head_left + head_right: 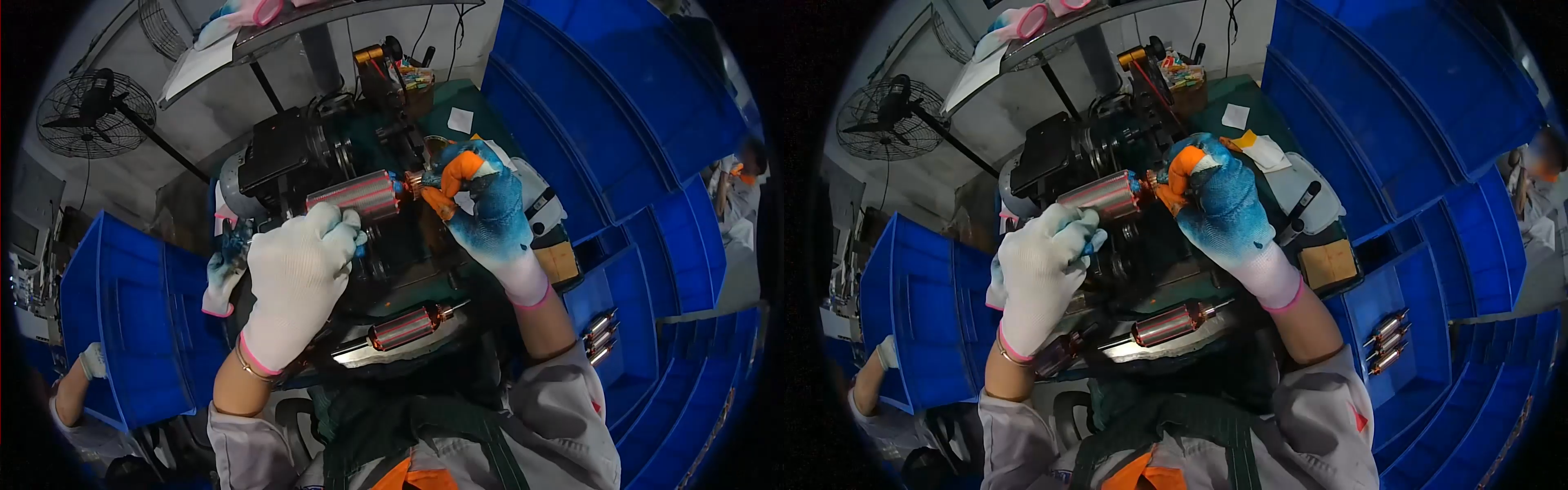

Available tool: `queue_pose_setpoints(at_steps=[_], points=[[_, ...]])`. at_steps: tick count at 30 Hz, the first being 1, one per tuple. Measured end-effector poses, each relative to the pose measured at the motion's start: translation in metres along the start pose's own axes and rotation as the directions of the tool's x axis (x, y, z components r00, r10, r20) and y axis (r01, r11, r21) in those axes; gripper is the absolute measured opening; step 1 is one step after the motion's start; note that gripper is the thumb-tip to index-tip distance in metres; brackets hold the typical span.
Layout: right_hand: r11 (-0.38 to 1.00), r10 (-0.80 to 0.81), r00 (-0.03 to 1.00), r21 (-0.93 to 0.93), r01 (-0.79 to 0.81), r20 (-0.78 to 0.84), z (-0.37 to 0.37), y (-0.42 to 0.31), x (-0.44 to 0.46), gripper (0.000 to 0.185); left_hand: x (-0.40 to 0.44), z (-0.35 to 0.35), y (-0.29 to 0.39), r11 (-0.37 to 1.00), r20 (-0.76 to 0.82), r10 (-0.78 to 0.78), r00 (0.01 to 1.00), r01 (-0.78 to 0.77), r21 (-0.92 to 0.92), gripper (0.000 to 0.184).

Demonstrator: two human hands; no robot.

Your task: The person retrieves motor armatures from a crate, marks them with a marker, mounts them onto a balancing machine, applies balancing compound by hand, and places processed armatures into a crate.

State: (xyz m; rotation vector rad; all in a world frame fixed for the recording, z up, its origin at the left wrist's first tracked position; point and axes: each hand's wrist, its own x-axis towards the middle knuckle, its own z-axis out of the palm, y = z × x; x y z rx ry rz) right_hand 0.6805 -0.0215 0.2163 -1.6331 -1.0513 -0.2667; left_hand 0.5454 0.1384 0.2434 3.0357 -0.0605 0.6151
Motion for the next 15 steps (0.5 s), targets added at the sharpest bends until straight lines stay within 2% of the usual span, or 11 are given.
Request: queue_pose_setpoints(at_steps=[1,3,4,7,9,10,12,15], points=[[1.0,-0.004,1.0,-0.005,0.004,0.0,-0.001,0.002,0.003,0.027,0.003,-0.001,0.001,1.0,-0.006,0.002,1.0,-0.002,-0.002,0.034],[0.974,-0.176,0.978,-0.124,0.189,0.111,-0.003,0.009,0.007,0.029,0.013,-0.002,0.004,0.975,-0.214,-0.215,0.953,0.197,-0.099,0.038],[0.974,-0.175,0.978,-0.125,0.189,0.112,-0.004,0.009,0.01,0.029,0.013,-0.001,-0.001,0.946,-0.148,-0.288,0.946,0.257,-0.199,0.041],[0.98,-0.122,0.967,-0.128,0.153,0.224,-0.003,0.01,0.011,0.029,0.009,0.009,-0.007,0.963,-0.16,-0.231,0.96,0.201,-0.182,0.041],[0.986,-0.165,0.958,0.032,0.162,0.236,-0.002,0.013,0.013,0.028,0.013,0.005,-0.006,0.951,-0.151,-0.268,0.952,0.236,-0.201,0.042],[0.985,-0.17,0.955,0.03,0.168,0.241,-0.003,0.013,0.014,0.028,0.014,0.003,-0.007,0.943,-0.122,-0.274,0.954,0.242,-0.229,0.042],[0.956,-0.115,0.944,-0.222,0.189,0.309,-0.003,0.011,0.015,0.029,0.015,0.004,-0.008,0.934,-0.095,-0.28,0.955,0.248,-0.256,0.042],[0.931,-0.117,0.912,-0.275,0.238,0.394,-0.005,0.012,0.018,0.033,0.014,0.007,-0.009,0.933,-0.104,-0.283,0.954,0.248,-0.26,0.042]])
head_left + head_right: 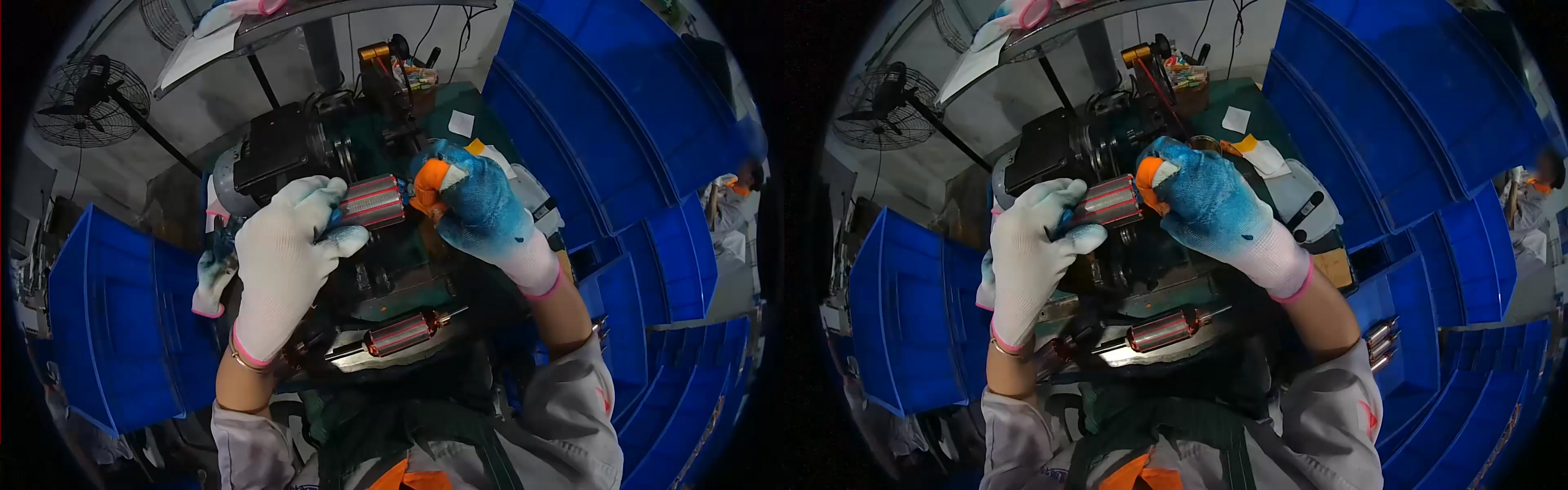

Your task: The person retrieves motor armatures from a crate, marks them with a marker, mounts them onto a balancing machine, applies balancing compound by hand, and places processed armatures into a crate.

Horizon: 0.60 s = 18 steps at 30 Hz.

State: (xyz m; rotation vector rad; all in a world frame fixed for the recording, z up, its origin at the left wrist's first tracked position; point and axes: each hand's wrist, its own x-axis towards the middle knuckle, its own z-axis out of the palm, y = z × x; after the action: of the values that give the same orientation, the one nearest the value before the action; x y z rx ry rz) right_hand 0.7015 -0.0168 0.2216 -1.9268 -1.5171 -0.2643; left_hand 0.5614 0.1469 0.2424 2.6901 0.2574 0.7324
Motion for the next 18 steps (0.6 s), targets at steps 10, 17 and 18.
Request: queue_pose_setpoints(at_steps=[10,17,18], points=[[0.996,-0.083,0.996,-0.014,0.083,0.006,0.006,-0.016,-0.001,0.036,-0.004,-0.002,-0.009,0.994,-0.046,0.093,0.995,-0.096,-0.052,0.046],[0.802,0.037,0.999,0.595,-0.053,0.04,-0.016,-0.104,-0.049,0.035,-0.083,-0.002,0.046,0.491,0.162,0.216,0.963,0.036,-0.871,0.045],[0.77,0.102,0.991,0.624,-0.131,0.083,-0.014,-0.104,-0.057,0.035,-0.093,0.004,0.049,0.478,0.29,0.176,0.941,0.175,-0.861,0.042]])
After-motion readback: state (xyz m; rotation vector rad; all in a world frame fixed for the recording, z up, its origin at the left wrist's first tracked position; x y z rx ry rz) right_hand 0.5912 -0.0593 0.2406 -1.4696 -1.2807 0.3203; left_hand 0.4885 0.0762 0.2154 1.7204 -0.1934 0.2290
